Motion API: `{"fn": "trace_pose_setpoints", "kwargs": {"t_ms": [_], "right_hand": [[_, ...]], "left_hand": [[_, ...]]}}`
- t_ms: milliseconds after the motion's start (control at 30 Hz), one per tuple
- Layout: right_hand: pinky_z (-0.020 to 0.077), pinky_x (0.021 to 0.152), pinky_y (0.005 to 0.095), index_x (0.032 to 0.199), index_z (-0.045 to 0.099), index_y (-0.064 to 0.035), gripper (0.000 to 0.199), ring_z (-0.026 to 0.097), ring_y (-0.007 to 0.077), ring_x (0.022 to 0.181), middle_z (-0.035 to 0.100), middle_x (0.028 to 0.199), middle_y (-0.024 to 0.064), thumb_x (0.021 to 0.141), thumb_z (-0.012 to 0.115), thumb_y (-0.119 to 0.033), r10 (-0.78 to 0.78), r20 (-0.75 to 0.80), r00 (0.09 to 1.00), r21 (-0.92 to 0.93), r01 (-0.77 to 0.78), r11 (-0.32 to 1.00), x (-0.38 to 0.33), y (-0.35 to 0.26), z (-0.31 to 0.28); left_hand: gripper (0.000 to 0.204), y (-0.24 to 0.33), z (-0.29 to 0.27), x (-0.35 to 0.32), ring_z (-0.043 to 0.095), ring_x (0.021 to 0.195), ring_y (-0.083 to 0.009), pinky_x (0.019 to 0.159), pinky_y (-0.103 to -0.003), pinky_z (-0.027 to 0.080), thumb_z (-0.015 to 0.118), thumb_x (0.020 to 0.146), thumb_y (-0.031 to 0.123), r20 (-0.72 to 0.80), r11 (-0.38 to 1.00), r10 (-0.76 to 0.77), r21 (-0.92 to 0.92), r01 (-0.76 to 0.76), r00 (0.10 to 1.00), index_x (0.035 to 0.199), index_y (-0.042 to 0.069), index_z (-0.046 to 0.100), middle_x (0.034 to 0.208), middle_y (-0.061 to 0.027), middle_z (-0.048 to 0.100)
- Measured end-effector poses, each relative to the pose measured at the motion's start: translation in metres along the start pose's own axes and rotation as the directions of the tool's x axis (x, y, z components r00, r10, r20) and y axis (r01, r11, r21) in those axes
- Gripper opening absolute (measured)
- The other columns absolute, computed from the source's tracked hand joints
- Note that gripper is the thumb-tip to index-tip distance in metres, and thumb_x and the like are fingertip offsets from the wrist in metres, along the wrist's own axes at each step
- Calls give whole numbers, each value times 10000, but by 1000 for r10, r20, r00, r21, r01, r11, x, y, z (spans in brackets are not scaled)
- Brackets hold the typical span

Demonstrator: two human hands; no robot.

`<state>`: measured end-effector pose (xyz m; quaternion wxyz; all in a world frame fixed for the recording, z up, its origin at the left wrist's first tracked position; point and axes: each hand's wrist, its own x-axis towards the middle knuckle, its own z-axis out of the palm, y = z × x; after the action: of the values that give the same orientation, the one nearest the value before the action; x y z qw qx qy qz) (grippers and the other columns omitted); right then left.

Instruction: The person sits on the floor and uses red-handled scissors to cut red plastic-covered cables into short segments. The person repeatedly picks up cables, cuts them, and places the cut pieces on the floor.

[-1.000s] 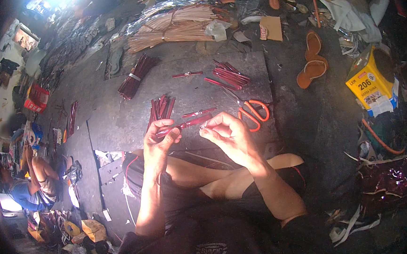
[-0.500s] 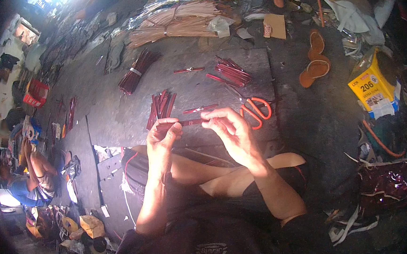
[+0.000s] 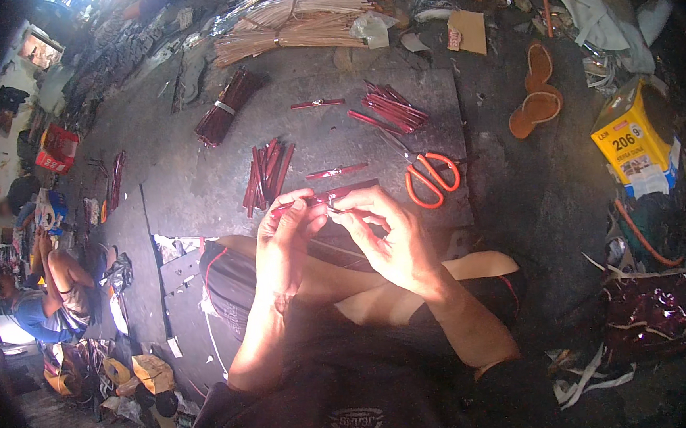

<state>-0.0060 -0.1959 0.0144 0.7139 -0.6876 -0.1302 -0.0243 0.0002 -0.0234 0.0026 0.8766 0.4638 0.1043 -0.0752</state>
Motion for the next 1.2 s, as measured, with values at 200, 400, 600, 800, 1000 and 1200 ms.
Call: {"fn": "trace_pose_setpoints", "kwargs": {"t_ms": [200,400,600,800,1000,1200], "right_hand": [[535,800,271,1031,647,-8,154,637,152,918,638,1002,91,879,643,11,16,-30,999,-38,-18,999,2,-5,-1],[541,828,282,1053,632,2,162,640,165,944,623,994,95,892,616,17,-35,106,994,-143,50,988,7,0,-10],[538,842,285,1046,628,8,145,639,164,946,611,1008,100,906,593,19,-3,123,992,-113,17,993,7,2,-10],[535,846,281,1040,624,14,135,639,158,947,612,1002,101,908,595,20,29,118,993,-53,-23,998,7,3,-9],[532,847,278,1030,625,12,130,637,158,948,619,992,101,901,607,20,-3,141,990,-73,14,997,7,3,-10],[534,845,279,1033,620,13,133,637,157,948,618,999,100,901,606,23,-16,151,988,-78,29,997,8,0,-9]], "left_hand": [[224,-3,3,-4,665,921,-156,833,-276,538,575,963,112,7,1000,-11,-29,11,1000,1152,3,623,996,-84,677],[272,-3,3,-3,666,940,-183,826,-295,531,607,947,167,14,998,25,50,-26,1000,1157,-5,611,1019,-90,670],[217,0,4,-4,670,910,-155,832,-280,544,585,959,116,47,985,85,145,-91,995,1131,-6,636,989,-98,692],[213,4,1,-4,667,915,-149,837,-266,533,593,954,106,103,952,134,264,-157,986,1126,-12,637,982,-101,697],[210,6,2,-4,667,903,-141,832,-261,532,586,957,106,128,938,139,301,-172,982,1122,-13,638,974,-97,698],[207,5,1,-4,667,890,-138,821,-256,536,581,960,107,131,960,125,236,-153,983,1120,-11,639,965,-91,695]]}}
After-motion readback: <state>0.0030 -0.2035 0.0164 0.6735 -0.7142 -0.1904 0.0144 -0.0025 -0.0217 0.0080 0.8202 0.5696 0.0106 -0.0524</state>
